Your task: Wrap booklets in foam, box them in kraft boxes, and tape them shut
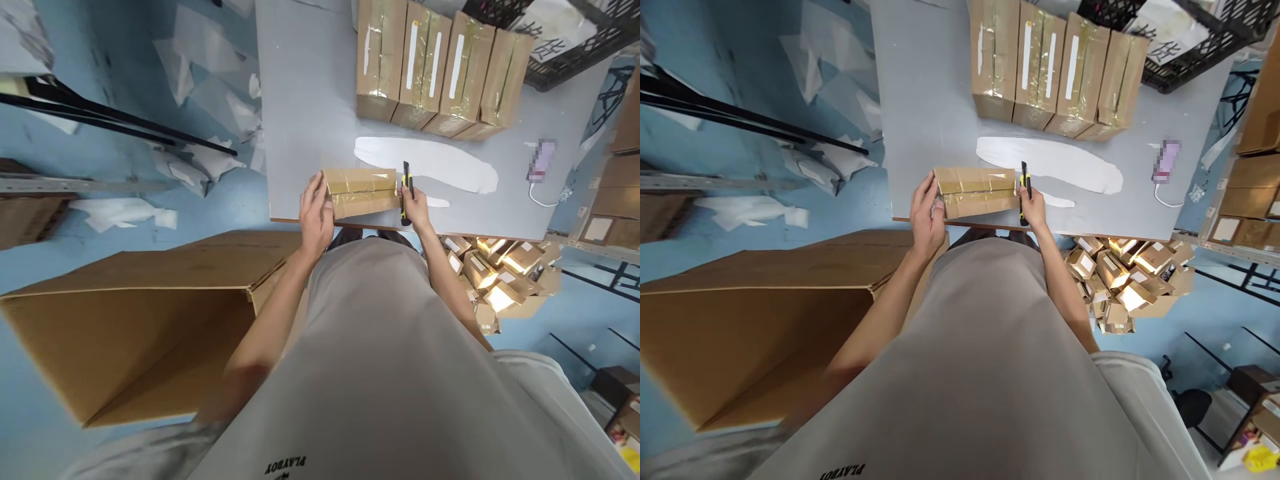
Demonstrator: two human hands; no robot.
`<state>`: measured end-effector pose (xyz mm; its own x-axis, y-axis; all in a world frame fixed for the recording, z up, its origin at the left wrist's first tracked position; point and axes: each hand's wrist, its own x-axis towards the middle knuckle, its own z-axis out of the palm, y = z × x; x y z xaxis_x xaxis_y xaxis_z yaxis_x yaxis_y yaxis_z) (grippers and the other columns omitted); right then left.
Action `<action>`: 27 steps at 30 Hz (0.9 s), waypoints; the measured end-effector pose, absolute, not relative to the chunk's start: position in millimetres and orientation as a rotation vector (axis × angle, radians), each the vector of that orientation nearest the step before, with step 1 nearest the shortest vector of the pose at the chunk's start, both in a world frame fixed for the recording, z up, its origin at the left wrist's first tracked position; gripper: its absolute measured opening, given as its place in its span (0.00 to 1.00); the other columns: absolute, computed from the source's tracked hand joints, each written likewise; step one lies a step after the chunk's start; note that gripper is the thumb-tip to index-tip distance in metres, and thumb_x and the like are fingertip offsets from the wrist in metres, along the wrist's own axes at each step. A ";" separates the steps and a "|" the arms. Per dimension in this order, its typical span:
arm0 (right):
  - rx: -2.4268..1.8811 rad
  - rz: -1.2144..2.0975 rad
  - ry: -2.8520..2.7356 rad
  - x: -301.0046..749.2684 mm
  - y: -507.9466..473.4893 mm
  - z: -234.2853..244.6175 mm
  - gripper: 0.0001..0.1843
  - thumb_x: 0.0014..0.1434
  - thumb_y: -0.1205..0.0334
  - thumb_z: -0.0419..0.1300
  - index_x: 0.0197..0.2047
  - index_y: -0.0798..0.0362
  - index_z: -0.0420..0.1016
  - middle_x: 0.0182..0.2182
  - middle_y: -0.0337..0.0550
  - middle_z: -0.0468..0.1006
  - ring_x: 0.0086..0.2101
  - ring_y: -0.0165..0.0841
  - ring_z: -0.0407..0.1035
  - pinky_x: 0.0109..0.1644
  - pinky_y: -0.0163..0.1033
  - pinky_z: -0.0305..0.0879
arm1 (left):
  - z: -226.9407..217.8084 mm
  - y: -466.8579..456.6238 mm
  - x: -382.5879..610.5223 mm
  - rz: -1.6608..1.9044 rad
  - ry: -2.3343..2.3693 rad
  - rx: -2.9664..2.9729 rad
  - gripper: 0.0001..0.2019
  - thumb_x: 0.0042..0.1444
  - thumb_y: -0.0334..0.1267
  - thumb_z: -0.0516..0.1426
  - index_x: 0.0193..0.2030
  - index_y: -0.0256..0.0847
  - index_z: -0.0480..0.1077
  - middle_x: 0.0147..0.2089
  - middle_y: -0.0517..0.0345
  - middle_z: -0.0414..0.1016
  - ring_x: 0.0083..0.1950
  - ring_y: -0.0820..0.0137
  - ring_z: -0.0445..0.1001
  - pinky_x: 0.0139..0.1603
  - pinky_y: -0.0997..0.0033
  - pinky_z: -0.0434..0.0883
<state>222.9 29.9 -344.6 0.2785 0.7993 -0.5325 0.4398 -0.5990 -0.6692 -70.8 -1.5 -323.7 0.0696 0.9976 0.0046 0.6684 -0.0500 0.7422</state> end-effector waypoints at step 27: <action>-2.064 0.904 -2.850 194.2 52.6 -237.5 0.24 0.84 0.52 0.50 0.68 0.50 0.81 0.58 0.54 0.86 0.52 0.48 0.80 0.47 0.43 0.66 | -414.7 40.3 -42.9 0.662 0.997 1.360 0.43 0.66 0.70 0.66 0.80 0.52 0.67 0.86 0.39 0.58 0.81 0.43 0.68 0.71 0.45 0.80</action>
<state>194.2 52.6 -237.5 -0.2745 0.7212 -0.6360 0.9559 0.2764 -0.0992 -42.9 40.3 -414.7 0.4592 0.8668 -0.1946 0.1566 0.1366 0.9782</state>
